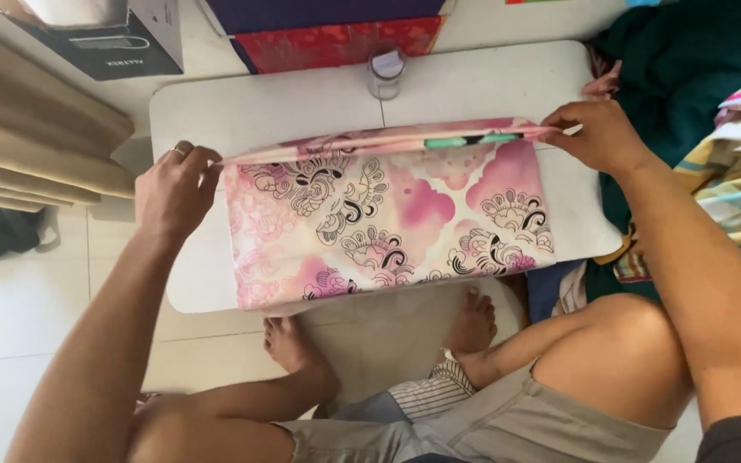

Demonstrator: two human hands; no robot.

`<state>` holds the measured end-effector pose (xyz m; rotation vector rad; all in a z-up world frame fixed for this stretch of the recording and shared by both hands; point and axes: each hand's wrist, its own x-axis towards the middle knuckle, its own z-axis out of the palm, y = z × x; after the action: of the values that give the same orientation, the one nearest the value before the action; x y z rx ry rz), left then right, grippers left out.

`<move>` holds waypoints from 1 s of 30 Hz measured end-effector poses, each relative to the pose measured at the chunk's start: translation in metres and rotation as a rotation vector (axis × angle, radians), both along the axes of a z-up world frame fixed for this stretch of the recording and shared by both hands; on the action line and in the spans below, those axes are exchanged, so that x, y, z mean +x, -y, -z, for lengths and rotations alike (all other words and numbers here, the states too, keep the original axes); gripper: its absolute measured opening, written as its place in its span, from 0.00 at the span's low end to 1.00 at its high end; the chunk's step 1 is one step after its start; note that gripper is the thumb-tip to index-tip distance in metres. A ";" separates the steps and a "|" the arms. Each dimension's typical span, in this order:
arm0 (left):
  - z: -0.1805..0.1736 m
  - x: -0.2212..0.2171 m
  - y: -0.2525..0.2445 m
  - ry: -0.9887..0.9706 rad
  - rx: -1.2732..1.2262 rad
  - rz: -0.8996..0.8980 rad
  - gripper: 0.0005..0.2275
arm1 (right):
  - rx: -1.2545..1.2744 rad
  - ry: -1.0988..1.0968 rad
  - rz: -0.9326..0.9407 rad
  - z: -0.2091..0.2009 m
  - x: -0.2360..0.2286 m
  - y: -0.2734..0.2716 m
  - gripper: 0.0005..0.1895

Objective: The person uses a lint roller to remove debris from a piece of patterned fabric and then folds it neatly on a small table.

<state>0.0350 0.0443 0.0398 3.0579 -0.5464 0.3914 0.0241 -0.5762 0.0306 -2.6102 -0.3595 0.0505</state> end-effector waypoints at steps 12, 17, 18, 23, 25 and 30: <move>-0.029 -0.072 -0.011 -0.603 -0.087 0.153 0.04 | -0.377 -0.300 -0.065 -0.035 -0.057 -0.001 0.11; 0.002 -0.091 -0.013 -0.649 -0.004 0.240 0.03 | -0.278 -0.423 -0.125 -0.009 -0.074 0.012 0.09; 0.012 -0.094 -0.013 -0.702 0.010 0.267 0.03 | -0.281 -0.487 -0.138 -0.004 -0.078 0.012 0.08; 0.027 -0.105 -0.012 -0.844 0.141 0.267 0.07 | -0.369 -0.586 -0.095 0.012 -0.088 0.005 0.09; 0.020 -0.103 -0.008 -0.919 0.216 0.241 0.10 | -0.444 -0.623 -0.091 0.023 -0.088 0.006 0.10; 0.010 -0.087 -0.013 -1.071 0.033 0.096 0.17 | -0.349 -0.713 -0.080 0.029 -0.085 0.007 0.18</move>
<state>-0.0520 0.0578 0.0302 2.6696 -0.5787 -1.1747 -0.0611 -0.5837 0.0017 -2.6831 -0.2025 1.1218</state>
